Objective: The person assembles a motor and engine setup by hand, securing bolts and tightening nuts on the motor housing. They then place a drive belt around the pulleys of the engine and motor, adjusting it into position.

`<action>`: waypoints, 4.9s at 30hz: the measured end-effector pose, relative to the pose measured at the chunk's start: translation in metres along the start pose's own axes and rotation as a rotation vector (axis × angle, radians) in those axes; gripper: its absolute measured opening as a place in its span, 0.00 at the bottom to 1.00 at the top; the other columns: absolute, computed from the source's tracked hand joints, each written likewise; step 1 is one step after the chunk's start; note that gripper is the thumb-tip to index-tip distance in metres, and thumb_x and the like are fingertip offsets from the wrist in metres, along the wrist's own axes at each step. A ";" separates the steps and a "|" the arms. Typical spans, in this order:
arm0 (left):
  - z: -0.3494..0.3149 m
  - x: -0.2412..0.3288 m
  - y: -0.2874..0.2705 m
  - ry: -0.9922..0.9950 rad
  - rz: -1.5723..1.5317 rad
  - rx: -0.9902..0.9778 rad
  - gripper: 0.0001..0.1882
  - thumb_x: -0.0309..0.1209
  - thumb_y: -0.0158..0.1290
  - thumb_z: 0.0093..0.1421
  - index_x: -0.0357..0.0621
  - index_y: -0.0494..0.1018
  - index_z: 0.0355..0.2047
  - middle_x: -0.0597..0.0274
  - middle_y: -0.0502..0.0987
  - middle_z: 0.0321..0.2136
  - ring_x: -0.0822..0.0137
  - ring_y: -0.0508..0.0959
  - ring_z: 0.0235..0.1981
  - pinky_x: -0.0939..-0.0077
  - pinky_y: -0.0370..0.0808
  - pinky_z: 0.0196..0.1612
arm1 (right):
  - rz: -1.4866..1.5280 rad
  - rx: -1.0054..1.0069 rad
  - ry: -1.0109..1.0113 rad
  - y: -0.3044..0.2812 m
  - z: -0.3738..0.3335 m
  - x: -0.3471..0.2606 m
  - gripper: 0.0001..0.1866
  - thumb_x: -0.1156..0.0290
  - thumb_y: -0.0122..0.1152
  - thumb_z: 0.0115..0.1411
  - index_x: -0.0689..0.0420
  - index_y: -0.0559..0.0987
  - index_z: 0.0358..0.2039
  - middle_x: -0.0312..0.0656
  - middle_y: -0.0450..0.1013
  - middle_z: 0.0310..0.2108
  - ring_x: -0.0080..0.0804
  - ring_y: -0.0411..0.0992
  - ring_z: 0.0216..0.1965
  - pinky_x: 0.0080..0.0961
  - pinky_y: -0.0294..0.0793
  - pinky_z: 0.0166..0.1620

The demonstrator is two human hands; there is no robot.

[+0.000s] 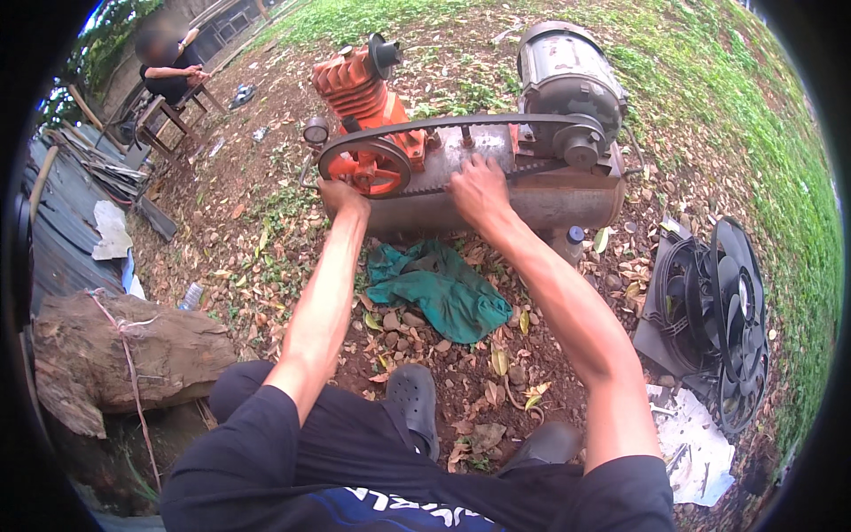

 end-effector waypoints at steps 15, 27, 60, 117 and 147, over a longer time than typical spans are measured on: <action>0.000 0.075 0.019 0.237 0.605 -0.242 0.42 0.60 0.30 0.67 0.33 0.77 0.25 0.57 0.79 0.23 0.66 0.77 0.30 0.67 0.72 0.39 | -0.078 -0.104 -0.038 -0.011 0.000 0.015 0.08 0.65 0.57 0.54 0.49 0.83 0.29 0.38 0.75 0.37 0.34 0.69 0.47 0.38 0.63 0.50; -0.004 0.097 0.039 0.713 0.962 -0.324 0.32 0.46 0.36 0.67 0.30 0.75 0.20 0.41 0.72 0.15 0.47 0.77 0.21 0.55 0.69 0.28 | -0.086 0.104 -0.234 -0.056 -0.026 0.018 0.09 0.70 0.57 0.52 0.55 0.78 0.34 0.38 0.72 0.35 0.34 0.69 0.44 0.34 0.66 0.48; 0.019 0.073 0.020 0.567 1.009 -0.115 0.29 0.42 0.32 0.65 0.28 0.75 0.33 0.33 0.77 0.34 0.35 0.75 0.40 0.46 0.67 0.46 | 0.947 -0.199 1.018 -0.111 -0.051 0.132 0.53 0.27 0.60 0.43 0.73 0.78 0.43 0.52 0.76 0.43 0.39 0.76 0.39 0.32 0.74 0.44; 0.015 0.085 0.013 0.181 0.900 -0.120 0.33 0.48 0.31 0.63 0.25 0.74 0.38 0.32 0.76 0.38 0.39 0.76 0.42 0.53 0.67 0.47 | 0.641 0.071 0.850 -0.138 -0.068 0.136 0.42 0.31 0.48 0.57 0.66 0.82 0.29 0.56 0.75 0.34 0.51 0.75 0.38 0.42 0.71 0.46; -0.079 -0.107 0.356 -0.373 -0.232 -1.109 0.27 0.49 0.44 0.64 0.34 0.73 0.44 0.53 0.78 0.38 0.64 0.77 0.38 0.70 0.73 0.44 | 0.717 0.669 0.934 -0.107 -0.008 0.190 0.23 0.60 0.47 0.64 0.65 0.75 0.49 0.56 0.74 0.45 0.44 0.72 0.47 0.34 0.67 0.53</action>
Point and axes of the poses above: each hand's wrist, its own z-axis towards the middle knuckle, its own y-axis out of the palm, x = y × z, the point moved 3 cm from there along z, towards the middle knuckle
